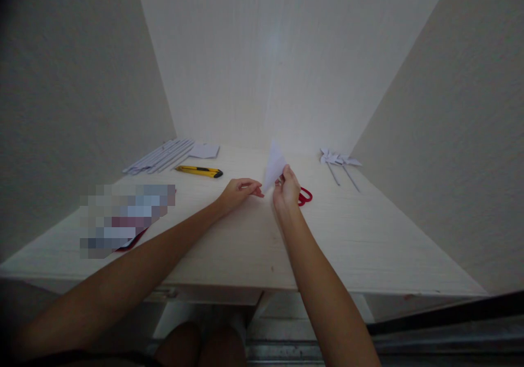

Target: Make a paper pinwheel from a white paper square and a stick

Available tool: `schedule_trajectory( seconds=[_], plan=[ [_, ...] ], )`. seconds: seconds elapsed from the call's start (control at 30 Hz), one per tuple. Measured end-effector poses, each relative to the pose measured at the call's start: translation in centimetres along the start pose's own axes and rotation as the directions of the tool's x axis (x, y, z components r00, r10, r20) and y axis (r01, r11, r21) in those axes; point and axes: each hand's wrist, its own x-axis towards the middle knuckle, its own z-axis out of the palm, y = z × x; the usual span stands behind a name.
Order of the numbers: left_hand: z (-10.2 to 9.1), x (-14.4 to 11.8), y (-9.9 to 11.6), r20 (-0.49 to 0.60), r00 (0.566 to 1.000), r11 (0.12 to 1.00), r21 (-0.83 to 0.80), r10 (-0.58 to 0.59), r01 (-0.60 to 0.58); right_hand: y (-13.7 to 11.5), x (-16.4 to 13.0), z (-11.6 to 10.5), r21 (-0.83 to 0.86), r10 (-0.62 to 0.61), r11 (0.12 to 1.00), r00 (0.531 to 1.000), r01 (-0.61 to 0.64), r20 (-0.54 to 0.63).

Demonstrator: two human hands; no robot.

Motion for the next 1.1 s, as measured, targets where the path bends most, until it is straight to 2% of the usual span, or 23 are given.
schedule_trajectory(
  seconds=[0.1,0.2,0.27,0.33,0.5,0.6,0.73,0.8,0.9,1.0,1.1],
  plan=[
    [0.2,0.2,0.1,0.083,0.996,0.998,-0.058,0.028,-0.023,0.3,-0.4,0.1,-0.02,0.008,1.0,1.0,-0.008,0.022],
    [0.3,0.1,0.2,0.213,0.977,0.999,-0.019,0.03,-0.027,0.7,-0.8,0.1,-0.049,0.016,0.999,0.998,-0.012,0.069],
    [0.2,0.0,0.3,0.256,0.966,0.999,0.015,0.034,-0.039,0.8,-0.9,0.1,-0.069,0.013,0.998,0.996,-0.007,0.084],
    [0.1,0.0,0.2,0.253,0.967,0.999,0.029,0.026,-0.034,0.9,-0.9,0.1,-0.08,0.011,0.997,0.997,-0.005,0.083],
    [0.0,0.1,-0.2,0.158,0.986,0.998,0.042,-0.056,0.05,0.6,-0.7,0.1,-0.078,0.017,0.997,0.999,-0.014,0.034],
    [0.0,0.1,-0.2,0.123,0.99,0.995,0.077,-0.072,0.063,0.2,-0.3,0.0,-0.102,0.011,0.995,1.0,-0.009,0.018],
    [0.1,-0.2,0.1,0.073,0.992,0.991,0.091,-0.105,0.098,-0.5,0.2,-0.3,-0.075,-0.053,0.996,0.999,0.052,-0.001],
    [0.1,-0.2,0.3,0.062,0.991,0.993,0.038,-0.115,0.113,-0.8,0.3,-0.3,-0.1,-0.103,0.99,0.995,0.104,0.014],
    [0.1,-0.3,0.5,0.1,0.99,0.989,-0.101,-0.099,0.11,-0.9,0.2,-0.3,-0.222,-0.183,0.957,0.982,0.19,0.05],
    [-0.1,-0.4,0.8,0.137,0.989,0.968,-0.238,-0.048,0.08,-0.7,-0.3,-0.2,-0.365,-0.259,0.887,0.959,0.282,0.112],
    [-0.2,-0.5,1.2,0.171,0.985,0.948,-0.308,-0.031,0.083,-0.6,-0.7,0.0,-0.446,-0.292,0.822,0.935,0.353,0.201]
  ],
)
